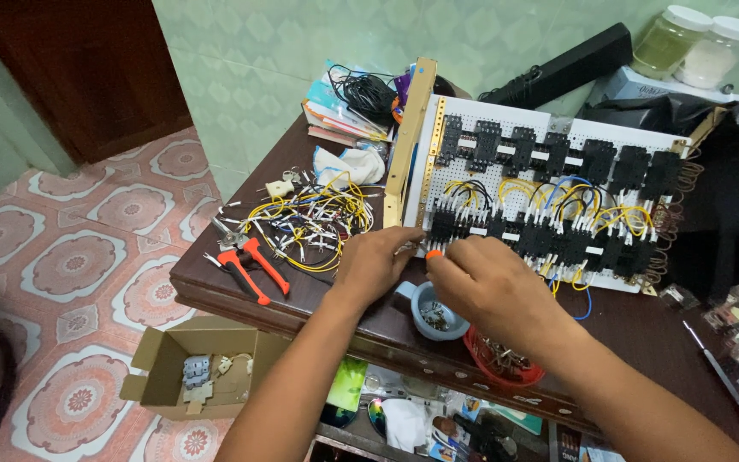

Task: The person uses a screwdriver to tighten screws on a white circuit board mounted on a wooden frame. They repeatedly pick up small screws from a blue cup and a red bowl, place them into the board, and secure them with the tool. The workspace is cluttered with loose wires, pliers, and other electronic components.

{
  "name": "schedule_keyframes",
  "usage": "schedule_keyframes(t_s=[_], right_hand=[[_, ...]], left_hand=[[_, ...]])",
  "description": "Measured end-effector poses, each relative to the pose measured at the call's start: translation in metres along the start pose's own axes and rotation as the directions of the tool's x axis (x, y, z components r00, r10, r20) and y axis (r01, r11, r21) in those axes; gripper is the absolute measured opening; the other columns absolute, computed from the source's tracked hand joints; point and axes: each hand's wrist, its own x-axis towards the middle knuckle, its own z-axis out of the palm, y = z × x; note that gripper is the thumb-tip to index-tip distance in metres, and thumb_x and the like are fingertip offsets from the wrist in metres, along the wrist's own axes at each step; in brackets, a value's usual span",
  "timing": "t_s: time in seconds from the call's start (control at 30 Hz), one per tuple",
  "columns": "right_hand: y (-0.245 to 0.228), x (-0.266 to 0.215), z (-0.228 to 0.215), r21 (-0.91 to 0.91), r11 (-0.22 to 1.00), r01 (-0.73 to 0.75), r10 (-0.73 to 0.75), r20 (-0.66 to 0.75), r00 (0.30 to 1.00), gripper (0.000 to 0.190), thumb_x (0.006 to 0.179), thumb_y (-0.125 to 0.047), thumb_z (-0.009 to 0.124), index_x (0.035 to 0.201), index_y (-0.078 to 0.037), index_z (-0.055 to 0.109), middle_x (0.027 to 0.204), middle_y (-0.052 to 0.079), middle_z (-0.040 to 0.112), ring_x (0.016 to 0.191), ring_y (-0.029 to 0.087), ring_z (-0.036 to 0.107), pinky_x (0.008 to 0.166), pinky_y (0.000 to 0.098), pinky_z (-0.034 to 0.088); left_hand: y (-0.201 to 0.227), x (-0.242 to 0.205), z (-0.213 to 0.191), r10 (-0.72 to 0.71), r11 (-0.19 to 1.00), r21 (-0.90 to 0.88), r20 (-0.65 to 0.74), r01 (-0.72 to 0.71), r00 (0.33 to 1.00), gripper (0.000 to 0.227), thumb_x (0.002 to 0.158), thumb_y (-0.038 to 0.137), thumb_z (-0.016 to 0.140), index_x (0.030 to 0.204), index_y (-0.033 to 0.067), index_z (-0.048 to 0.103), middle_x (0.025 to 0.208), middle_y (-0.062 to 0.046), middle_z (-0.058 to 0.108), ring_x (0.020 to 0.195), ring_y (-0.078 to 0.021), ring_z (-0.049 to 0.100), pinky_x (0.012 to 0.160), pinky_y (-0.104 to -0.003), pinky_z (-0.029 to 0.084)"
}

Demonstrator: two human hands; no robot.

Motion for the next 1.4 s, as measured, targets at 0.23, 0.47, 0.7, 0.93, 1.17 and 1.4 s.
schedule_keyframes(t_s=[0.23, 0.47, 0.7, 0.93, 1.17, 1.4], right_hand=[[-0.02, 0.011, -0.002, -0.066, 0.998, -0.005, 0.012, 0.109, 0.994, 0.012, 0.092, -0.018, 0.067, 0.104, -0.016, 0.065, 0.091, 0.009, 0.065, 0.078, 0.027, 0.07, 0.065, 0.0359, 0.052], [-0.036, 0.011, 0.018, 0.233, 0.967, -0.105, 0.093, 0.061, 0.994, 0.021, 0.093, -0.019, 0.061, 0.114, -0.014, 0.064, 0.11, 0.011, 0.069, 0.077, 0.031, 0.072, 0.066, 0.0401, 0.057], [-0.02, 0.017, 0.006, 0.553, 0.806, -0.208, 0.229, 0.032, 0.973, 0.041, 0.097, -0.053, 0.059, 0.112, -0.016, 0.07, 0.104, 0.007, 0.073, 0.082, 0.029, 0.077, 0.069, 0.0397, 0.062], [-0.004, -0.006, -0.003, 0.604, 0.767, -0.218, 0.19, 0.111, 0.976, 0.041, 0.106, -0.04, 0.045, 0.122, -0.007, 0.063, 0.124, 0.015, 0.062, 0.113, 0.03, 0.066, 0.096, 0.0404, 0.054], [-0.008, 0.004, -0.004, 0.64, 0.712, -0.29, 0.356, 0.027, 0.934, 0.047, 0.086, -0.05, 0.071, 0.112, -0.011, 0.068, 0.096, 0.012, 0.076, 0.078, 0.032, 0.075, 0.061, 0.0412, 0.06], [-0.004, 0.0, 0.0, 0.638, 0.718, -0.278, 0.355, 0.008, 0.935, 0.04, 0.096, -0.041, 0.062, 0.116, -0.007, 0.069, 0.109, 0.013, 0.073, 0.097, 0.035, 0.073, 0.081, 0.0441, 0.059]], left_hand=[[-0.005, -0.002, 0.01, -0.014, 0.996, 0.084, 0.006, 0.014, 1.0, 0.031, 0.088, 0.022, 0.071, 0.117, 0.033, 0.07, 0.099, 0.005, 0.077, 0.093, -0.0275, 0.074, 0.08, -0.044, 0.06], [-0.011, -0.004, 0.009, 0.047, 0.997, 0.066, 0.03, -0.049, 0.998, 0.032, 0.089, 0.025, 0.064, 0.12, 0.0318, 0.067, 0.099, 0.004, 0.074, 0.095, -0.0283, 0.073, 0.082, -0.044, 0.059], [-0.013, -0.001, 0.014, -0.034, 0.999, -0.02, -0.088, 0.032, 0.996, 0.037, 0.078, 0.019, 0.076, 0.113, 0.0291, 0.071, 0.089, 0.003, 0.071, 0.09, -0.0266, 0.073, 0.078, -0.04, 0.059], [-0.003, -0.001, -0.009, -0.134, 0.964, -0.26, -0.28, 0.06, 0.951, 0.019, 0.083, 0.024, 0.077, 0.099, 0.0132, 0.076, 0.069, -0.001, 0.064, 0.058, -0.0146, 0.058, 0.061, -0.033, 0.047], [-0.003, -0.009, -0.022, -0.3, 0.878, -0.44, -0.201, 0.187, 0.933, 0.049, 0.088, 0.018, 0.043, 0.133, 0.0153, 0.063, 0.075, -0.019, 0.065, 0.075, -0.043, 0.066, 0.073, -0.049, 0.052], [-0.021, -0.005, -0.015, -0.203, 0.831, -0.556, -0.252, 0.03, 0.946, 0.055, 0.088, -0.004, 0.034, 0.136, 0.0074, 0.057, 0.074, -0.015, 0.066, 0.071, -0.0285, 0.061, 0.07, -0.038, 0.052]])
